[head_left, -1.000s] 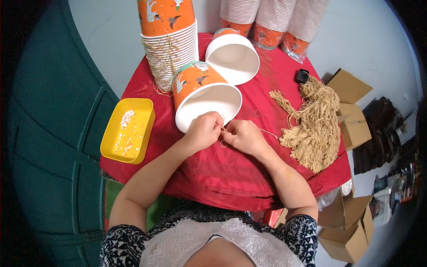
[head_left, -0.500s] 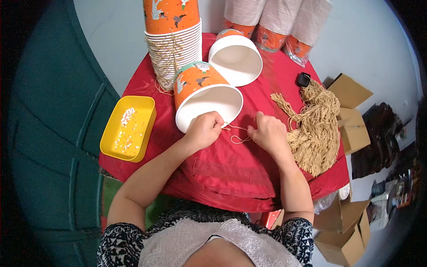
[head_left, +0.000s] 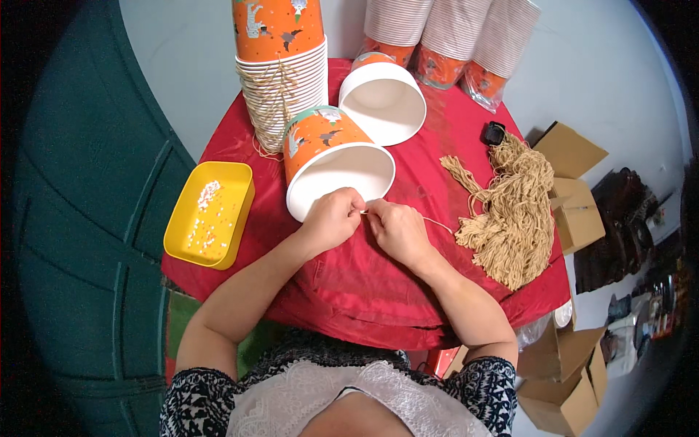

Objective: Assembling toy components by threading string through paper cups.

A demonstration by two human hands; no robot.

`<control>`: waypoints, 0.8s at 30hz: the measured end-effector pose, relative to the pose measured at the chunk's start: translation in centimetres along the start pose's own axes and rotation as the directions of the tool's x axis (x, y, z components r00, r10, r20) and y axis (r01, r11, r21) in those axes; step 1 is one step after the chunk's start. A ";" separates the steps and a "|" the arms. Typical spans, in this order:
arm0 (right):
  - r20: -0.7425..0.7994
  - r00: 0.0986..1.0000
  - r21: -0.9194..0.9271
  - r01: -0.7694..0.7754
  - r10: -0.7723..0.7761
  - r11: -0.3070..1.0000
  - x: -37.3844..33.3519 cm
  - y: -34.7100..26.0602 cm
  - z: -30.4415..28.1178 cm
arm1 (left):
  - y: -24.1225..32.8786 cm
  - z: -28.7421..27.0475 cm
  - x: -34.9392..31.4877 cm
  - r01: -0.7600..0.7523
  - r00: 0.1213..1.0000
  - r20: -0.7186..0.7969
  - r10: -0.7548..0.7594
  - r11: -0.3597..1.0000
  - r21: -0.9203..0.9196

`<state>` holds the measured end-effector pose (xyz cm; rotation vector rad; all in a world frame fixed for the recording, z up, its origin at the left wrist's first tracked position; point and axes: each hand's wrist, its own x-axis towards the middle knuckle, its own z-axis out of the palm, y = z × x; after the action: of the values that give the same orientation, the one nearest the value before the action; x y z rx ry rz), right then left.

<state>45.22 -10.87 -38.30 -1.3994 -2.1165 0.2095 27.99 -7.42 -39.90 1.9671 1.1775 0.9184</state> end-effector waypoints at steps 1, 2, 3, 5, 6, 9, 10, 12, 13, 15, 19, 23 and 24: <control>0.001 1.000 -0.002 0.002 -0.002 1.000 0.0 -0.1 0.0 | 0.0 0.0 -0.1 -0.020 1.000 0.011 0.020 0.999 0.031; -0.006 1.000 0.033 0.000 0.000 0.999 0.0 -0.2 -0.1 | 0.0 0.1 -0.1 -0.041 0.999 0.023 0.039 0.997 0.063; -0.011 1.000 0.068 -0.002 0.003 0.998 0.0 -0.4 -0.1 | 0.1 0.1 -0.1 -0.040 0.999 0.022 0.039 0.997 0.061; -0.021 1.000 0.095 -0.008 0.010 0.995 0.0 -0.6 0.0 | 0.3 0.1 -0.2 -0.084 0.996 0.018 0.083 0.994 0.069; -0.031 0.999 0.122 -0.014 0.018 0.992 0.1 -0.7 0.0 | 0.3 0.1 -0.2 -0.083 0.996 0.017 0.082 0.994 0.068; -0.089 0.996 0.171 -0.016 0.031 0.985 0.1 -0.8 0.3 | 0.3 0.0 -0.2 -0.126 0.992 0.012 0.126 0.987 0.101; -0.086 0.996 0.171 -0.014 0.029 0.985 0.1 -1.0 0.3 | 0.2 0.0 -0.2 -0.137 0.991 0.007 0.137 0.982 0.131; -0.205 0.977 0.066 0.066 -0.051 0.996 0.0 -1.4 0.0 | 0.1 -0.2 -0.1 -0.144 0.989 0.001 0.146 0.976 0.161; -0.203 0.978 0.066 0.067 -0.052 0.996 0.1 -1.4 -0.1 | 0.1 -0.2 0.0 -0.163 0.986 -0.007 0.167 0.971 0.175; -0.324 0.935 0.000 0.154 -0.145 0.988 0.2 -1.4 -0.2 | 0.0 -0.4 0.0 -0.181 0.982 -0.014 0.187 0.965 0.189; -0.315 0.945 0.075 0.116 -0.087 0.990 0.3 -1.5 0.0 | 0.4 -0.7 -0.1 -0.134 0.991 -0.013 0.135 0.989 0.062; -0.236 0.971 0.181 0.063 -0.019 0.982 0.2 -1.1 0.5 | 0.4 -0.3 -0.2 -0.071 0.997 -0.005 0.071 0.997 0.007; -0.219 0.976 0.230 0.054 -0.002 0.972 0.2 -1.0 0.7 | 0.4 -0.3 -0.2 -0.072 0.997 -0.004 0.072 0.997 0.006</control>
<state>44.00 -10.97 -38.39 -1.1956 -1.8646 0.2730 27.88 -7.69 -39.45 2.0247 1.1198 0.9567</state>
